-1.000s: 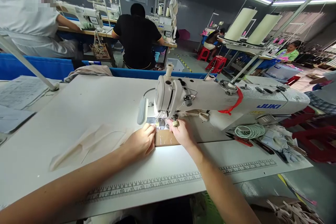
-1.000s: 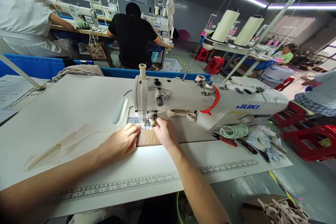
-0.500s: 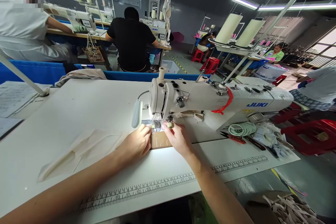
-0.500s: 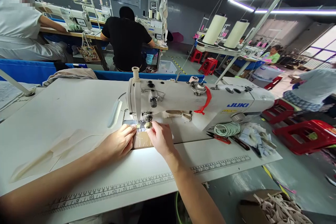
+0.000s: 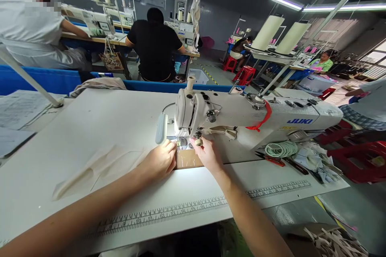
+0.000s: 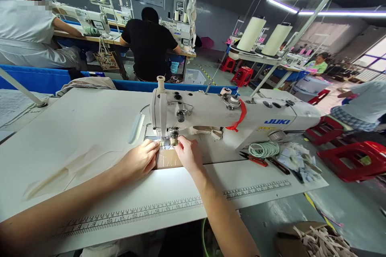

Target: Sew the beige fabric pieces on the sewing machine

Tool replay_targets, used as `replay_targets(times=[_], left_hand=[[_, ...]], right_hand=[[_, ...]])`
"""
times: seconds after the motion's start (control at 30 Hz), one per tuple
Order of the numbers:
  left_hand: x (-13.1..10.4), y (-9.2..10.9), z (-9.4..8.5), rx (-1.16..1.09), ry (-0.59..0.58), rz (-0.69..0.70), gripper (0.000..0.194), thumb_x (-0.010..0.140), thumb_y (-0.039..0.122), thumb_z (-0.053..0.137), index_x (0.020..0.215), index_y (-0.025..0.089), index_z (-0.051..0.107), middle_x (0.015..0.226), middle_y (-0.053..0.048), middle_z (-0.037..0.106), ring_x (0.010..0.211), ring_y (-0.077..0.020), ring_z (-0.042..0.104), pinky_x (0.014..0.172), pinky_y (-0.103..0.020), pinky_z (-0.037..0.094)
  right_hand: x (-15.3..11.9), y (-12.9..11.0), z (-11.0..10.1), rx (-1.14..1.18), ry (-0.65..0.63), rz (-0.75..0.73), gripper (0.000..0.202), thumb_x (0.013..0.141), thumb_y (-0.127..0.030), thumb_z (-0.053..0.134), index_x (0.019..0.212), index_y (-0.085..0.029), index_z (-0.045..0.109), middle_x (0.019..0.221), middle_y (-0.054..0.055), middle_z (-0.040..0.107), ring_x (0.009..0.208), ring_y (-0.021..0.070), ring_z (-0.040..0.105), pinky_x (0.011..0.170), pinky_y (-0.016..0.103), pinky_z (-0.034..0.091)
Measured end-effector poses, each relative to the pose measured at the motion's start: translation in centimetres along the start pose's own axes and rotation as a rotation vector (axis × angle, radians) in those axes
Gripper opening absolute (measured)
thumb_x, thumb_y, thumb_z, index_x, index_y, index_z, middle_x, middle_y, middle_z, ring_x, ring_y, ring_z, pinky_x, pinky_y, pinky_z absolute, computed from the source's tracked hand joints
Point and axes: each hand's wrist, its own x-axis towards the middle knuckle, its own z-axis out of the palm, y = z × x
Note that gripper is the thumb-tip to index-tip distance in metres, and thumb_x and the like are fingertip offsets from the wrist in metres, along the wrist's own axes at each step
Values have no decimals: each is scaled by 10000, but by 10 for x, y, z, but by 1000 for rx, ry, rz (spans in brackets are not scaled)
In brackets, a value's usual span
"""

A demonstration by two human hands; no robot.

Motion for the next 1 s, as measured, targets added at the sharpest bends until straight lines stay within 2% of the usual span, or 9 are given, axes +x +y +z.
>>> replay_targets(times=[0.13,0.23,0.3,0.43,0.5,0.57,0.7,0.83,1.0], left_hand=[[4,-14,-6,-155,5,-92,284,880,160,349,995,120,605,1056,-146,616,921,-238,566,788,-368,514],[6,-33,-21,-196,-15,-337,232,859,196,389,957,147,595,1049,-121,617,928,-233,570,780,-352,500],[4,-43,-33,-103,-83,-512,180,829,232,446,919,145,575,1026,-130,611,954,-271,552,758,-374,477],[-13,-47,-51,-56,-343,-666,177,858,312,436,892,171,538,756,-45,622,787,-240,564,705,-349,409],[-28,-43,-57,-189,-409,-663,198,874,348,417,821,197,532,653,8,590,657,-191,537,625,-302,360],[-51,-37,-65,-321,-420,-655,263,871,410,427,752,204,537,617,25,562,608,-165,508,571,-275,312],[-109,-12,-91,-519,-425,-692,337,822,527,508,852,200,584,608,32,538,585,-147,495,547,-249,316],[-167,18,-123,-587,-502,-769,242,815,403,533,948,209,593,833,-7,638,703,-151,560,610,-233,375],[-226,31,-134,-513,-649,-782,210,770,162,431,838,204,625,732,-6,633,696,-163,584,614,-237,377]], right_hand=[[-8,-6,-8,-26,-37,45,275,927,-294,457,703,-186,574,524,-27,497,495,128,465,519,229,350],[-17,-32,-10,-70,-78,-40,200,909,-216,463,845,-171,647,644,12,593,600,154,533,596,251,413],[-25,-60,-7,-103,-154,-191,188,879,-188,509,1009,-167,643,894,67,654,838,203,580,772,308,456],[-43,-109,12,-159,-331,-499,609,812,-466,646,1274,-101,491,1359,173,460,1279,328,344,1083,542,259],[-55,-121,22,-133,-368,-540,829,754,-649,622,1323,-78,431,1376,189,431,1314,340,286,1114,578,180],[-71,-125,29,-121,-376,-547,886,726,-672,632,1344,-78,405,1326,190,466,1264,348,341,1104,585,193],[-110,-124,25,-26,-302,-542,269,865,-263,582,1106,-143,572,972,108,605,901,270,515,829,439,441],[-145,-123,5,456,-291,-322,170,902,-138,434,885,-182,597,750,35,594,705,188,512,636,304,408],[-186,-109,5,974,-542,511,201,838,-386,601,799,-189,592,667,0,578,552,139,490,498,232,372]])
